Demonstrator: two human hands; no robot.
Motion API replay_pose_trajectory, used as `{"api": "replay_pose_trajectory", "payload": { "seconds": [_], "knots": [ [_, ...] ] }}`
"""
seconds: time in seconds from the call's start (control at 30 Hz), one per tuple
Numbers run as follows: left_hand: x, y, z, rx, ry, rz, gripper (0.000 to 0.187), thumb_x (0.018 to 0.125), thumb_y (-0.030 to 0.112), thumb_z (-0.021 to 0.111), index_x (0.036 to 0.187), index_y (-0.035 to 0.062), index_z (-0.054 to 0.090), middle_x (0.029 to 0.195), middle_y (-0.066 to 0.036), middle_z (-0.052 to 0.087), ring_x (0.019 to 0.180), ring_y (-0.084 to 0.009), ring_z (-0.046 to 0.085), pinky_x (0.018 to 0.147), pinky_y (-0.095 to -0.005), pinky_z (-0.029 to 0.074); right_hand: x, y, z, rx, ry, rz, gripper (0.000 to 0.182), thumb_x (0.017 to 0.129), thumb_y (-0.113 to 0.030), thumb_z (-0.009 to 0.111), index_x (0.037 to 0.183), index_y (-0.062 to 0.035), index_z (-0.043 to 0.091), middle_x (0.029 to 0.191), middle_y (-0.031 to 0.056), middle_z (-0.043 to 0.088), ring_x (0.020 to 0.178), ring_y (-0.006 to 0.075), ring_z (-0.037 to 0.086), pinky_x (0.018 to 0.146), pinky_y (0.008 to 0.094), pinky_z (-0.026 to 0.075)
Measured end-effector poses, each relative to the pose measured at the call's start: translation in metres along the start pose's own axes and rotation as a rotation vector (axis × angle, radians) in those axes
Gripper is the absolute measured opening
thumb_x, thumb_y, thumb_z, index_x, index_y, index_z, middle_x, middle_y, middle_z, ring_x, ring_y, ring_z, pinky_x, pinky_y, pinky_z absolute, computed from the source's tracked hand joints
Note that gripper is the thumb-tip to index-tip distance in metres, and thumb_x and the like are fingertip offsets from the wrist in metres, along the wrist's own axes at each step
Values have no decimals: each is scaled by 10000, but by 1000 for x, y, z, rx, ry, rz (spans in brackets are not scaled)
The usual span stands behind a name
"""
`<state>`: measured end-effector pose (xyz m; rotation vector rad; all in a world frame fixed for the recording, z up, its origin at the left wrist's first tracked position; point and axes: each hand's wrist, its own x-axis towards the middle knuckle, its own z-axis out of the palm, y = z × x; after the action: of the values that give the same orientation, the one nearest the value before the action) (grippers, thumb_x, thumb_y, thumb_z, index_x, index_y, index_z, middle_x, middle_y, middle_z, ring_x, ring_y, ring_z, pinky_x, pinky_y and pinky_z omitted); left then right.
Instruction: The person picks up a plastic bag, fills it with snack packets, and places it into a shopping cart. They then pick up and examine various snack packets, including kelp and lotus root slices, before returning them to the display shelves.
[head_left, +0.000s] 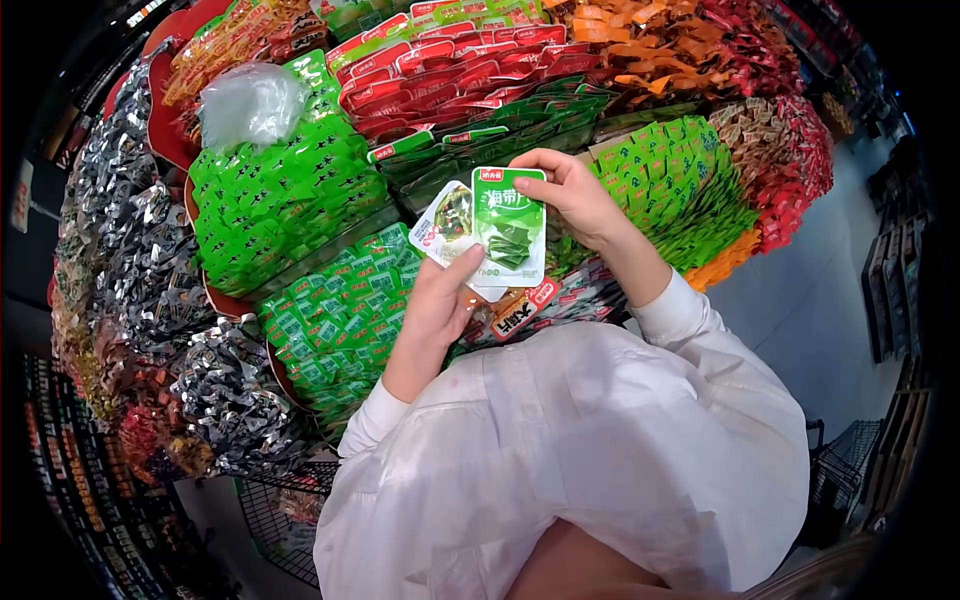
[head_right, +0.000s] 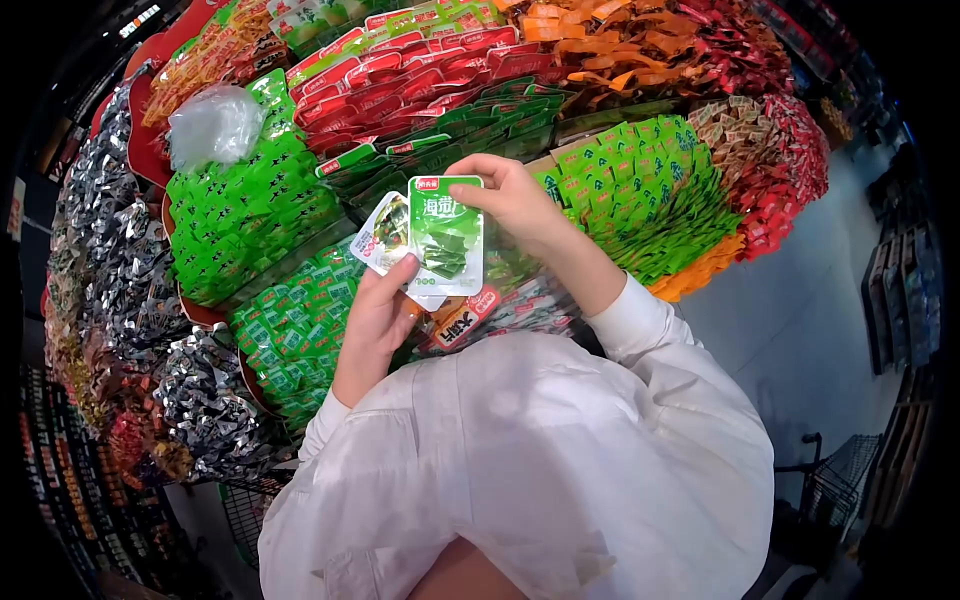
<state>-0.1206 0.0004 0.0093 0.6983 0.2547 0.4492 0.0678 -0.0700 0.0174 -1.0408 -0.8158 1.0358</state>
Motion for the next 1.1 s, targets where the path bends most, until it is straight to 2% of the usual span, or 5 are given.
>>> {"api": "replay_pose_trajectory", "payload": {
  "seconds": [0.47,0.53,0.73,1.0,1.1],
  "knots": [
    [-21,-8,-27,328,97,7,415,837,-4,554,1226,-13,410,1162,-107,540,1039,-189,549,877,-315,450,-23,-17,-18,-464,-360,2,332,795,-81,628,1107,10,556,993,35,610,916,94,535,814,259,429],
    [-24,-5,-31,314,144,4,360,858,14,538,1202,-13,434,1137,-100,555,1011,-175,563,845,-300,467,-24,-26,-29,-372,-179,68,317,817,-92,615,1111,10,554,951,11,596,834,71,521,766,239,426],
    [-21,-3,-29,376,101,26,323,862,35,550,1170,-16,466,1092,-83,574,966,-149,569,816,-281,467,-16,-82,-55,-508,336,-481,173,863,-77,567,1017,3,581,878,-19,583,794,48,510,712,219,415],
    [-11,-14,-27,336,79,-51,335,861,32,556,1174,-27,455,1091,-89,575,960,-145,561,812,-275,454,4,-84,-59,-725,391,-589,210,832,-20,539,1032,12,590,947,48,629,849,72,564,730,230,460],
    [-9,-14,-28,337,85,-39,342,860,29,555,1180,-27,449,1091,-88,574,963,-147,561,817,-276,453,18,-84,-62,-955,343,-638,256,786,-18,548,1035,-29,605,996,98,635,866,170,611,749,279,480]
  ]
}}
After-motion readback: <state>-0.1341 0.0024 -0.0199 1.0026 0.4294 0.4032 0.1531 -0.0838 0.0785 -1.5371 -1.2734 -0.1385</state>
